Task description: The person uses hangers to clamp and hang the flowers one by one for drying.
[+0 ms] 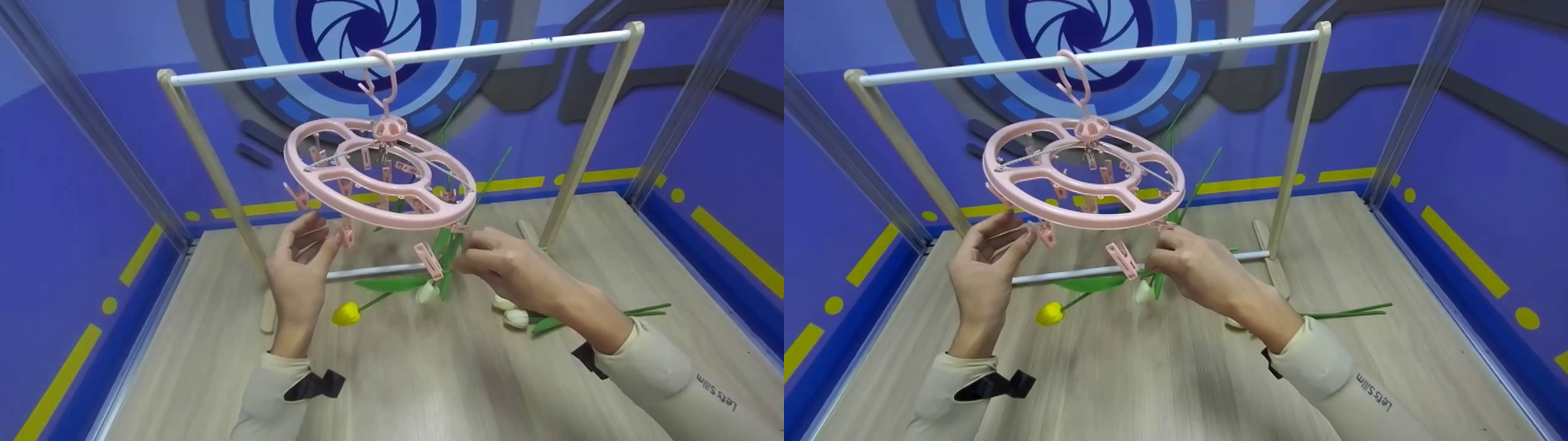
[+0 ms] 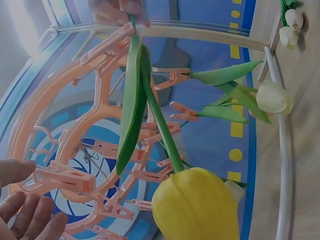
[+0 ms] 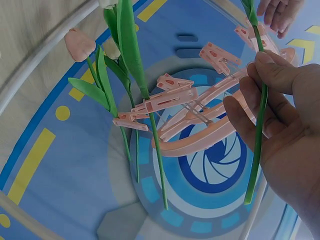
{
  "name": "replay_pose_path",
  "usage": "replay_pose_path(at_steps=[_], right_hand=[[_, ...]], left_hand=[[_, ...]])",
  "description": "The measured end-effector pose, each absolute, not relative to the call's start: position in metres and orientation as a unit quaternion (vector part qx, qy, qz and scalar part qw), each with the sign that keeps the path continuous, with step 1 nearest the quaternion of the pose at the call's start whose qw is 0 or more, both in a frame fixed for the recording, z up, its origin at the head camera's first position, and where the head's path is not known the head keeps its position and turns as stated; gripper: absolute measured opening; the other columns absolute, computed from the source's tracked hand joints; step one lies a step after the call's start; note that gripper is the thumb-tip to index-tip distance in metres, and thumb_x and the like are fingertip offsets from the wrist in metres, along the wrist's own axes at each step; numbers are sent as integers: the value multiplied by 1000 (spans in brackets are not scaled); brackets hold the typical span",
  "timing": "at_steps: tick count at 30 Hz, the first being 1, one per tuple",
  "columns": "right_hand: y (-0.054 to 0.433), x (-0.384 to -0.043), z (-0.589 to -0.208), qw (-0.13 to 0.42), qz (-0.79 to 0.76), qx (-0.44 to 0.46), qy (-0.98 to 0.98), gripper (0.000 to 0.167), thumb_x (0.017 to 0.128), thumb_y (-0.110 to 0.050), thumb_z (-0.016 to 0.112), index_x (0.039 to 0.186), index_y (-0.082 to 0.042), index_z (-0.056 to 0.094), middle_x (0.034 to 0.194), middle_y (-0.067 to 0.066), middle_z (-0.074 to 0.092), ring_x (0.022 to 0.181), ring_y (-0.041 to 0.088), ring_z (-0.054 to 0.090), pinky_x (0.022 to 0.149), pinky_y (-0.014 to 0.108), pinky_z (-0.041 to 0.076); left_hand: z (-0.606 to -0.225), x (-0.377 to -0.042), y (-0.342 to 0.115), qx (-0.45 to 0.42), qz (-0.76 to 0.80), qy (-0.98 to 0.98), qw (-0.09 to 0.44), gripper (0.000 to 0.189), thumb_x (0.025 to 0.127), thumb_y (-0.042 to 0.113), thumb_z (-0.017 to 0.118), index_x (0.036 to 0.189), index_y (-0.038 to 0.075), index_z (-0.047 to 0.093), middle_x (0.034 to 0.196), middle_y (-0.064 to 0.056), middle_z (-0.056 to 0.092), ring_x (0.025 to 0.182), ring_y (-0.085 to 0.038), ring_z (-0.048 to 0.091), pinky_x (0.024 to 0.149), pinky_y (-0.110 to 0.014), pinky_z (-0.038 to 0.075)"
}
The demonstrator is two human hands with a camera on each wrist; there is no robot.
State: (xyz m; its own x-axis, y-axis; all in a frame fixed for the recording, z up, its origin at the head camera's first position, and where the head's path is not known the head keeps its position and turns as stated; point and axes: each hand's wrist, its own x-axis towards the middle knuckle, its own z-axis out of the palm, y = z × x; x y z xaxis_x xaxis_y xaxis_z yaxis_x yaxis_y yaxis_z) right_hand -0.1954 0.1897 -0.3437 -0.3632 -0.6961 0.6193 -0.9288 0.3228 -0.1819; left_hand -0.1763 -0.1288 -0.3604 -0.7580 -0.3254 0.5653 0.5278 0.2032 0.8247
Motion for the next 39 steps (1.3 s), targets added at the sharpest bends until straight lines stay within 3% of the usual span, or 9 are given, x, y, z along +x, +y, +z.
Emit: replay_pose_path(at_steps=[7,22,26,33,39], right_hand=[[191,-195,-345,226,259,514,-785,28,89,9,80,106,-14,79,103,2,71,90,17,62,69,31,58],[193,-194,-346,224,254,507,-793,23,90,5,81,103,-13,78,99,1,69,85,15,59,64,28,54],[193,-195,-347,224,255,502,-795,24,90,6,81,105,-13,78,103,1,71,89,16,62,67,30,58],[195,-197,-351,232,245,487,-806,25,87,9,82,105,-6,77,105,3,72,94,19,66,73,35,62],[197,-200,-354,247,223,475,-815,23,88,6,83,106,-6,78,100,3,72,90,19,65,70,35,60]], left_hand=[[-364,-183,-128,-60,-629,-714,303,34,93,8,84,123,-3,73,123,-14,74,116,-30,70,104,-43,57],[-365,-184,-125,-104,-639,-707,285,14,93,5,83,104,-1,76,111,-9,77,102,-26,74,92,-30,61],[-366,-183,-124,-146,-645,-701,266,21,93,2,82,111,-4,73,112,-10,76,97,-27,73,90,-33,63],[-370,-179,-119,-167,-645,-703,248,49,92,1,83,135,-4,61,110,-11,75,97,-26,73,90,-35,63],[-375,-177,-114,-171,-626,-722,238,38,91,1,84,126,-6,71,111,-10,77,97,-23,74,91,-35,63]])
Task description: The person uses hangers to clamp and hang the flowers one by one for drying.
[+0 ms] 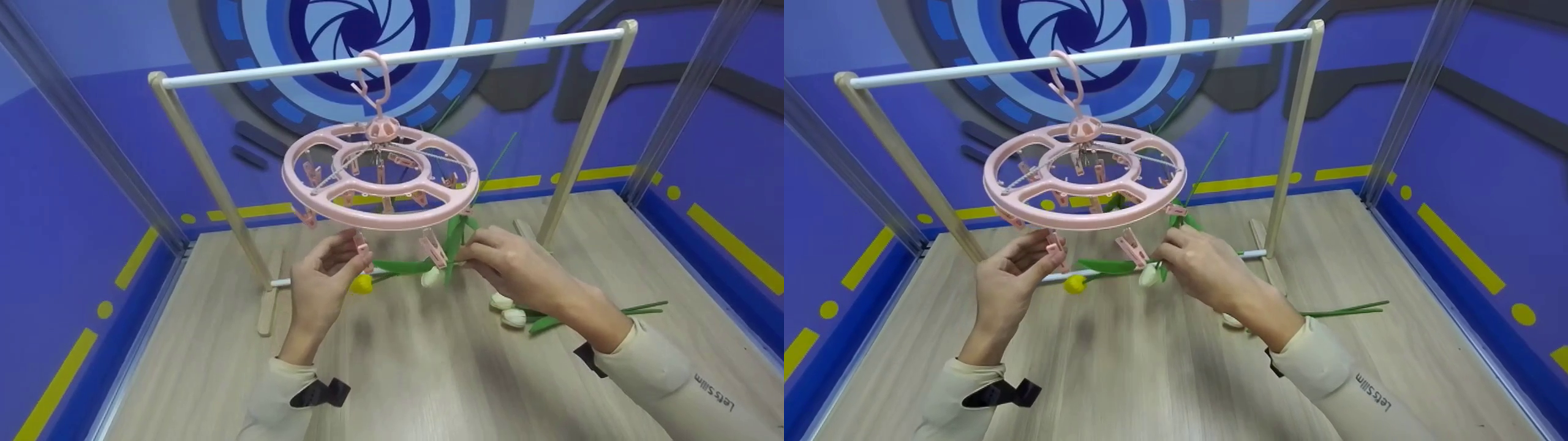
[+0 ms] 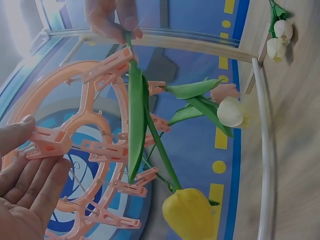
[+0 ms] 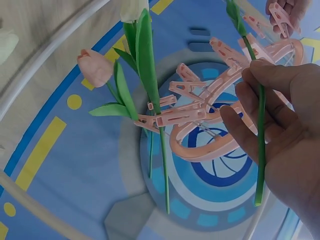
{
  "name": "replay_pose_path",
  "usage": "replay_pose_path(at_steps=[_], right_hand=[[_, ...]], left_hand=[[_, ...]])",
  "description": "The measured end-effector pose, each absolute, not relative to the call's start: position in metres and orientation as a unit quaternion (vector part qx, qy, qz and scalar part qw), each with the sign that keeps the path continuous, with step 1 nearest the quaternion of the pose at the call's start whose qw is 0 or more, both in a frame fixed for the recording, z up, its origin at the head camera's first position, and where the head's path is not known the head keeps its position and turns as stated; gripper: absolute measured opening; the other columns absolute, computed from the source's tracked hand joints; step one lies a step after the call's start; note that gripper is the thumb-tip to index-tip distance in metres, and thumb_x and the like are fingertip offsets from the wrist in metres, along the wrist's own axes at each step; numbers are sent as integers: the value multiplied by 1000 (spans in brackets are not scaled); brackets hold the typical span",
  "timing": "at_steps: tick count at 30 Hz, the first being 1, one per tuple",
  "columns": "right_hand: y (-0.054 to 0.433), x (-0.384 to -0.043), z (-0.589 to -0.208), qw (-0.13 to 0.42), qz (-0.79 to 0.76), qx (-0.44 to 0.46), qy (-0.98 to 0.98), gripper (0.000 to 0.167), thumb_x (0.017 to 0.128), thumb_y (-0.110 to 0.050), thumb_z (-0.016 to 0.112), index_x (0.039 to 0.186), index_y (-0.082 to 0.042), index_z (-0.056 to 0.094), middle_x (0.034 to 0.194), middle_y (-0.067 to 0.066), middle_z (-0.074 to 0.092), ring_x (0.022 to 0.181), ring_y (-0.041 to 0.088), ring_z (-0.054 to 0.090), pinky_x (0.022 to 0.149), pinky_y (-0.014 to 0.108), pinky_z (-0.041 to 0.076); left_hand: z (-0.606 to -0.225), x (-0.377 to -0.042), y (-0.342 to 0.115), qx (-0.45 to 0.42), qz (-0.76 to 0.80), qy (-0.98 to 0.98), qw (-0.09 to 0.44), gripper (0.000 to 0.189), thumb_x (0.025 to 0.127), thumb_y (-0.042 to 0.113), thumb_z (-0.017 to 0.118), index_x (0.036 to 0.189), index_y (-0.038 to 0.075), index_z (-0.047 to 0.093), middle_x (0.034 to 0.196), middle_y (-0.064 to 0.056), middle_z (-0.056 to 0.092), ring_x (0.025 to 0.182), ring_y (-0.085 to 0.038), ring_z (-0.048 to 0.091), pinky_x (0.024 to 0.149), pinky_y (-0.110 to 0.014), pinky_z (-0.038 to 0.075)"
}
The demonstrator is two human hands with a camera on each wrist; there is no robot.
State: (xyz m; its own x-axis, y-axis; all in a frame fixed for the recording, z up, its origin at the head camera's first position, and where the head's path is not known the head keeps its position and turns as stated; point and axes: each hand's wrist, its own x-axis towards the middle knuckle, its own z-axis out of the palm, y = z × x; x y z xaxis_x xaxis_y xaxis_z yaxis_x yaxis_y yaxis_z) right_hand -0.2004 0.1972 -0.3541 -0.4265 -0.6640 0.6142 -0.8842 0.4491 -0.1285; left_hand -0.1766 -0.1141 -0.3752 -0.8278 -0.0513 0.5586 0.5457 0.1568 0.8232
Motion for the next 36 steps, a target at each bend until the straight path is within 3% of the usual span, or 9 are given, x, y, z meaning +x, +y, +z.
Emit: replay_pose_path(at_steps=[8,16,23,27,30,33,36], right_hand=[[201,-206,-358,255,188,446,-837,19,89,3,84,104,-6,78,97,3,71,88,20,63,67,34,59],[200,-207,-358,263,210,436,-834,26,87,9,83,109,-4,76,108,5,72,98,22,64,75,35,59],[196,-201,-351,287,256,472,-793,34,85,15,81,112,-5,75,110,4,72,99,22,64,81,27,56],[195,-196,-349,272,288,494,-774,35,84,15,81,112,-5,76,110,4,72,100,22,65,91,20,53],[196,-195,-350,261,298,502,-769,35,83,15,81,111,-6,76,108,3,72,99,21,65,90,18,52],[199,-195,-354,263,309,505,-762,30,86,13,80,109,-6,77,106,4,72,97,21,65,88,19,52],[206,-196,-360,267,311,499,-763,8,101,-7,73,108,-8,78,105,4,73,97,21,65,90,17,52]], left_hand=[[-380,-173,-113,-183,-622,-731,213,35,90,4,85,123,-2,73,112,-8,77,100,-20,75,91,-37,63],[-385,-172,-112,-182,-617,-740,198,33,91,8,86,119,-1,74,111,-8,78,101,-19,75,92,-35,63],[-390,-172,-109,-184,-626,-735,183,30,90,7,86,117,-1,74,110,-8,78,100,-20,76,91,-36,63],[-392,-173,-108,-186,-627,-733,187,30,89,7,87,115,0,75,108,-7,78,98,-20,76,90,-37,63],[-393,-172,-107,-186,-621,-738,190,30,89,8,88,115,2,75,107,-5,78,97,-19,76,90,-39,64],[-394,-172,-106,-187,-613,-743,192,29,89,10,88,115,3,76,106,-3,78,97,-18,76,90,-39,64],[-395,-171,-106,-188,-611,-745,191,29,90,11,88,115,3,76,106,-2,78,97,-18,76,90,-37,63]])
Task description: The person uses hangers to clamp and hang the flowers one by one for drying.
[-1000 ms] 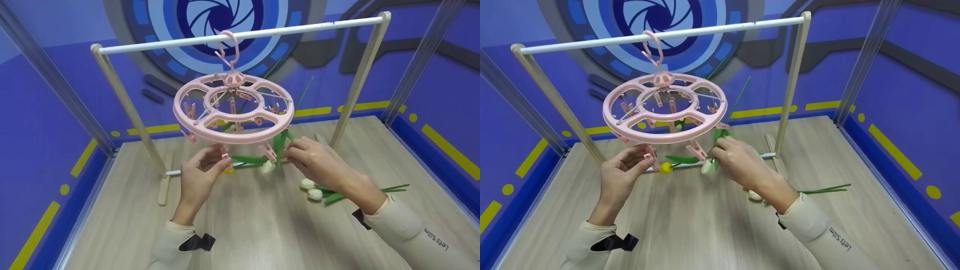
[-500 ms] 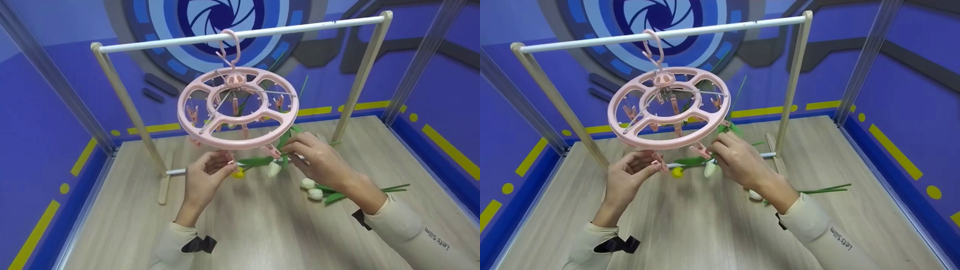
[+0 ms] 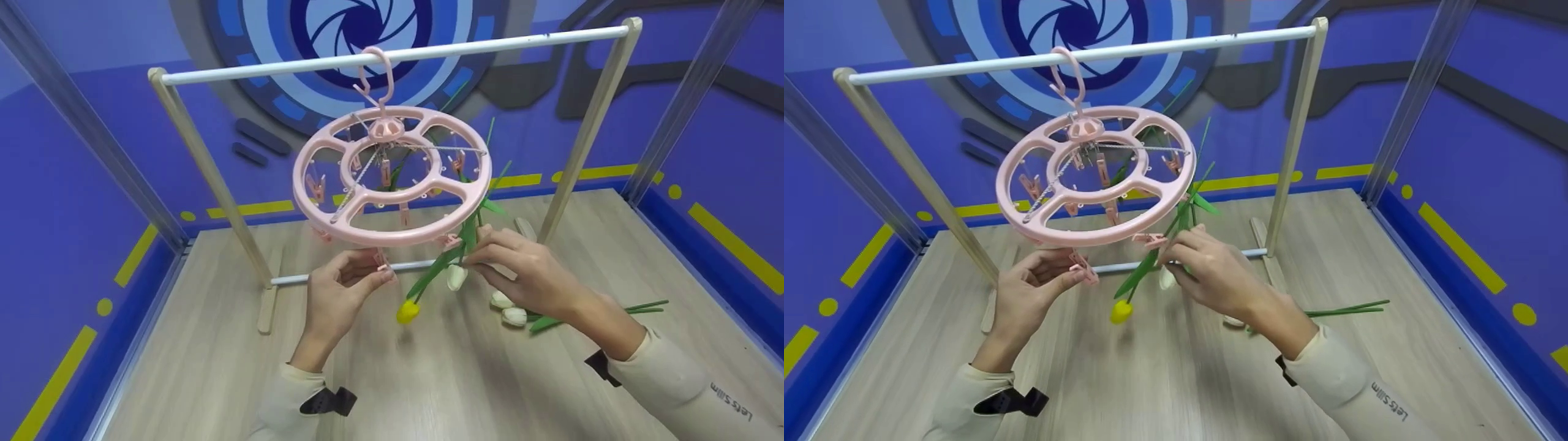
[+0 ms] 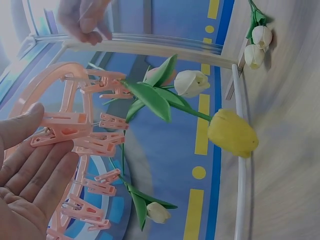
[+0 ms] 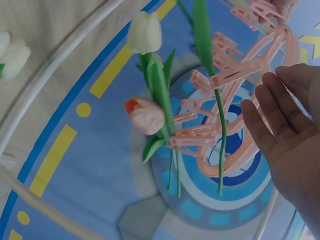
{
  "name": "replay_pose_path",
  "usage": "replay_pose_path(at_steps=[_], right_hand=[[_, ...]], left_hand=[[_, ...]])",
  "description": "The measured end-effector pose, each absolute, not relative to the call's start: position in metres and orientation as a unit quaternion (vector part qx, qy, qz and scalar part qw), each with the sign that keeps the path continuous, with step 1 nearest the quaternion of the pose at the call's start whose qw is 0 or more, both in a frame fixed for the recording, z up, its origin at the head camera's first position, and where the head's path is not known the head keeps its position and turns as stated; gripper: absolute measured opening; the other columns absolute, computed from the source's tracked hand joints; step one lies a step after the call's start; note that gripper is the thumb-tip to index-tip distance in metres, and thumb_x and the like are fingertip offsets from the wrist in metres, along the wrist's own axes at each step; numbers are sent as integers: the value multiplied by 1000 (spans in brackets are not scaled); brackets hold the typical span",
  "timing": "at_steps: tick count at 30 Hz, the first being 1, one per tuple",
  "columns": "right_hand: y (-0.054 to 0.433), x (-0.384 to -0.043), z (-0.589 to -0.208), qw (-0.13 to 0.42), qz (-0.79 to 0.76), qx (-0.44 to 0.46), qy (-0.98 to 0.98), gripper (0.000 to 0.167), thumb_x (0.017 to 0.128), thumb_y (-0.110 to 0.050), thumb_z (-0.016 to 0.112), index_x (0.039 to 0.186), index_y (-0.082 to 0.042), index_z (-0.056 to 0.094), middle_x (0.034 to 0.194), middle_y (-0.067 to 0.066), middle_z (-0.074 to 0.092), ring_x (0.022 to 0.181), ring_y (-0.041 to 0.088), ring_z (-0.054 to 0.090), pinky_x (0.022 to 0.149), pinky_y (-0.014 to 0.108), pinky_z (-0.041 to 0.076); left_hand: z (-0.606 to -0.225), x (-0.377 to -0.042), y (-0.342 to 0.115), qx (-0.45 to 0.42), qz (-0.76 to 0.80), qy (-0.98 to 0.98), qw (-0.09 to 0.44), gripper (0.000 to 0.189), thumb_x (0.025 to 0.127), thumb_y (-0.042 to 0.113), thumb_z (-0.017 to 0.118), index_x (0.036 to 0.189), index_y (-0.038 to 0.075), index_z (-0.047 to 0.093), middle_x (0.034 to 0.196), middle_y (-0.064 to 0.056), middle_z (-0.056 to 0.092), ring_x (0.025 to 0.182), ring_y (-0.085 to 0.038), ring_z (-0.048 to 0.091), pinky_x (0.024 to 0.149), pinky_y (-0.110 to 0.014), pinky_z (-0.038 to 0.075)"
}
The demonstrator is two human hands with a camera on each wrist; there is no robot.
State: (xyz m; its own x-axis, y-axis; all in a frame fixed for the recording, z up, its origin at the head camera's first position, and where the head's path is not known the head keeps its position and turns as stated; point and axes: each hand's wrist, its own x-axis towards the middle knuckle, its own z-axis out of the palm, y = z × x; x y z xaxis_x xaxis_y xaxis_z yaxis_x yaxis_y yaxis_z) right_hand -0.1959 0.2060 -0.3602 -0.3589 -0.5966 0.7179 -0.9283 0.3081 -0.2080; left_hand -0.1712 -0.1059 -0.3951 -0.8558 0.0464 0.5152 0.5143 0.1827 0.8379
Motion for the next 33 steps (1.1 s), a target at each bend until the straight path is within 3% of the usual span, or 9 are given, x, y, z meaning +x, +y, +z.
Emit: replay_pose_path(at_steps=[4,7,10,12,22,28,33], right_hand=[[219,-198,-369,265,299,489,-775,24,110,-26,61,109,-9,78,107,4,74,96,20,66,89,15,52],[231,-199,-374,259,291,480,-786,8,101,-9,74,109,-8,77,106,3,73,95,19,66,89,15,52],[243,-198,-379,255,276,458,-805,30,85,9,83,109,-9,76,106,1,72,95,18,66,91,10,51],[251,-198,-383,255,268,441,-818,36,80,13,85,107,-9,75,105,0,72,96,18,66,93,8,49],[284,-198,-402,259,250,380,-852,38,77,16,87,104,-9,76,104,0,71,91,18,70,88,5,49],[302,-199,-416,238,242,344,-875,34,79,13,86,104,-8,77,104,0,74,96,18,71,88,5,47],[316,-200,-429,216,236,317,-893,35,81,11,86,107,-10,77,106,-1,73,94,21,73,80,29,62]], left_hand=[[-396,-171,-106,-189,-613,-743,192,28,90,10,87,115,3,75,107,-3,78,97,-18,76,90,-35,63],[-397,-171,-105,-189,-614,-742,192,29,90,10,87,115,2,75,107,-3,78,97,-18,76,90,-34,63],[-397,-171,-104,-189,-615,-741,191,30,89,10,88,115,2,75,107,-3,78,97,-18,76,90,-34,63],[-397,-171,-104,-188,-616,-741,189,30,90,10,88,115,2,75,108,-4,78,97,-18,76,90,-34,63],[-396,-171,-101,-187,-619,-740,183,30,90,10,87,116,2,75,108,-4,78,98,-18,75,91,-34,63],[-396,-172,-99,-187,-627,-736,174,29,89,9,88,114,1,76,105,-4,78,97,-19,76,90,-35,63],[-397,-173,-99,-190,-627,-736,174,29,90,10,88,115,2,76,106,-4,78,98,-19,76,91,-35,63]])
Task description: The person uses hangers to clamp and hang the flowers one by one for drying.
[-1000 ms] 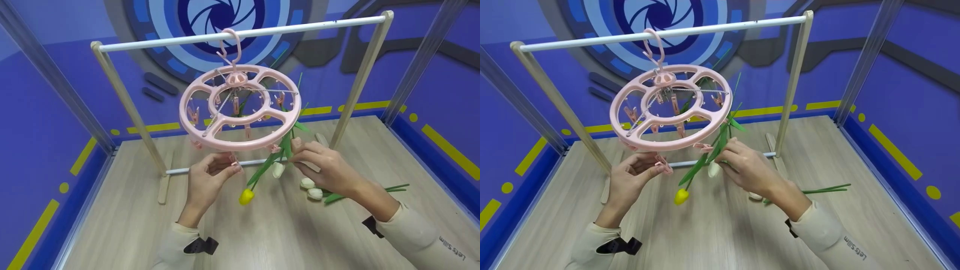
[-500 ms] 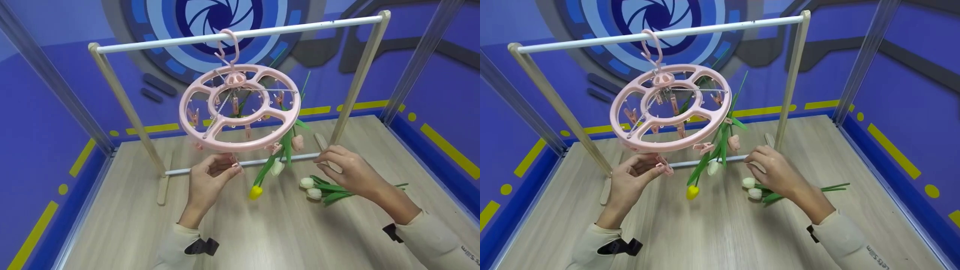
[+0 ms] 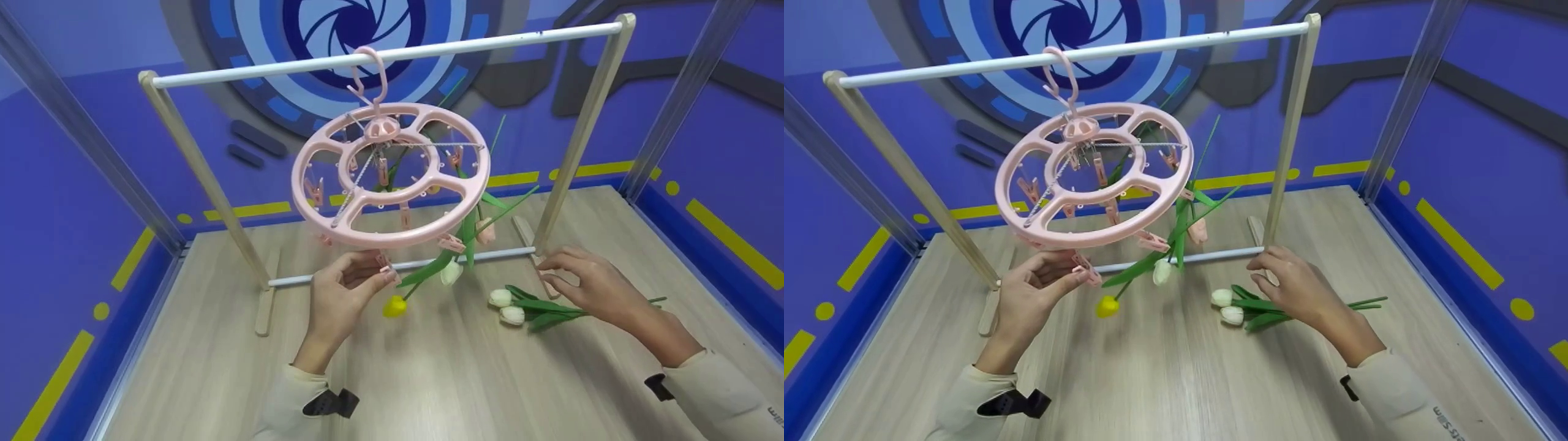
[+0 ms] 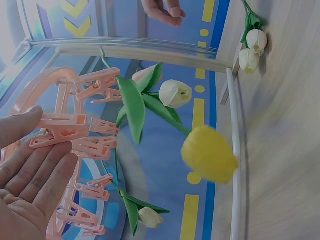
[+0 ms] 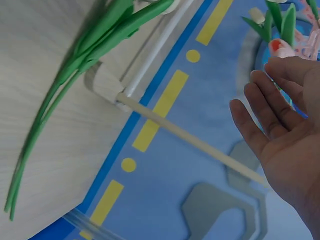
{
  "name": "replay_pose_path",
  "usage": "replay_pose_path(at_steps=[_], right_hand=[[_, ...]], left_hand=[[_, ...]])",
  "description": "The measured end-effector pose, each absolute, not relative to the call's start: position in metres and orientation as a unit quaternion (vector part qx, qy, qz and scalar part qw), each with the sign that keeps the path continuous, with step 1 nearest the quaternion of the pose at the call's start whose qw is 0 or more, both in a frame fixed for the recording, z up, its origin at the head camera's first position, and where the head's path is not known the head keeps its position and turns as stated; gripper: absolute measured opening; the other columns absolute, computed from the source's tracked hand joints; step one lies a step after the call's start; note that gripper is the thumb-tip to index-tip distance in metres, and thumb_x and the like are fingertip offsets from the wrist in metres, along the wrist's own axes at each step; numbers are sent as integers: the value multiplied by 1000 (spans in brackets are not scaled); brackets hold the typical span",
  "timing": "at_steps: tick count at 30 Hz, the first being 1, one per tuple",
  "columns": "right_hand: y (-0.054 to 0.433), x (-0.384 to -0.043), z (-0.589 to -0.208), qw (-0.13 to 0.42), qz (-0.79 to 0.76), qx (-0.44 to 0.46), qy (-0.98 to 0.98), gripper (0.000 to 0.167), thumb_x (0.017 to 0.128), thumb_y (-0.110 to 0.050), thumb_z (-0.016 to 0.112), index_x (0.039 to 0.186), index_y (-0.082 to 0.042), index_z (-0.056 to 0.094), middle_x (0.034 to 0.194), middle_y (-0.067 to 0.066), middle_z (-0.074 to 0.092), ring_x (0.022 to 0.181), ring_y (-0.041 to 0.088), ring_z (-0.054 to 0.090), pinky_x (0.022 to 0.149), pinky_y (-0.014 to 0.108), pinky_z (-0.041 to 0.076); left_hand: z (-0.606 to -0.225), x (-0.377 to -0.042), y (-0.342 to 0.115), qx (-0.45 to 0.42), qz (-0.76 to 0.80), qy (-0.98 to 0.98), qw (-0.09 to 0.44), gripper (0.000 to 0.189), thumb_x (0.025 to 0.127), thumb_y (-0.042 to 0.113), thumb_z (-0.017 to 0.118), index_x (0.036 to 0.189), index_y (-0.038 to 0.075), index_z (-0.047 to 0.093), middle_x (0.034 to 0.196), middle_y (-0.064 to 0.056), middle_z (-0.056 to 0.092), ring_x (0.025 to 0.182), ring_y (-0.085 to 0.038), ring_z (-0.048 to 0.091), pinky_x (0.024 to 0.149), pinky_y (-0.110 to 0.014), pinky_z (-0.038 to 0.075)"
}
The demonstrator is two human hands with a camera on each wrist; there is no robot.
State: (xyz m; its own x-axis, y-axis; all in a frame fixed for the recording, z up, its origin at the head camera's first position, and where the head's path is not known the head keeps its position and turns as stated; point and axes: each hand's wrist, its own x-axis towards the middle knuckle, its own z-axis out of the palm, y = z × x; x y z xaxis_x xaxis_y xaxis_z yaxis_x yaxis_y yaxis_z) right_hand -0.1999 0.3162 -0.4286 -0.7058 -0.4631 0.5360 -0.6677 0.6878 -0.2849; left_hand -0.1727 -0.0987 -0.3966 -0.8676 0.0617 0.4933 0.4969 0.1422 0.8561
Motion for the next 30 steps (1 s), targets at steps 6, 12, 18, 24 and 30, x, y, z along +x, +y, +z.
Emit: replay_pose_path(at_steps=[6,12,18,24,30], right_hand=[[334,-202,-445,203,230,300,-903,32,83,7,87,107,-12,76,103,-2,71,91,22,71,75,41,63],[352,-202,-460,175,220,286,-916,31,84,5,87,108,-10,77,102,0,71,91,25,70,75,42,62],[367,-202,-470,118,211,258,-935,25,88,1,85,110,-8,77,104,3,72,94,29,69,78,47,61],[378,-202,-480,69,208,229,-949,20,91,0,83,110,-5,77,105,4,72,98,32,69,83,54,59],[386,-202,-492,37,197,216,-956,17,90,4,79,105,-5,77,101,3,72,96,33,70,81,55,60]], left_hand=[[-396,-172,-98,-185,-628,-736,174,29,90,10,87,115,1,75,107,-5,78,97,-18,76,92,-34,62],[-397,-173,-98,-189,-629,-733,176,29,90,10,88,114,1,75,106,-5,78,97,-19,76,89,-35,63],[-398,-173,-99,-191,-627,-734,178,28,90,10,88,113,2,75,106,-4,78,97,-19,76,89,-36,63],[-397,-173,-97,-198,-631,-730,172,28,90,9,87,114,0,75,107,-6,78,98,-20,76,91,-35,63],[-397,-173,-97,-197,-626,-734,175,28,91,9,86,115,1,74,108,-6,78,98,-19,75,92,-34,62]])
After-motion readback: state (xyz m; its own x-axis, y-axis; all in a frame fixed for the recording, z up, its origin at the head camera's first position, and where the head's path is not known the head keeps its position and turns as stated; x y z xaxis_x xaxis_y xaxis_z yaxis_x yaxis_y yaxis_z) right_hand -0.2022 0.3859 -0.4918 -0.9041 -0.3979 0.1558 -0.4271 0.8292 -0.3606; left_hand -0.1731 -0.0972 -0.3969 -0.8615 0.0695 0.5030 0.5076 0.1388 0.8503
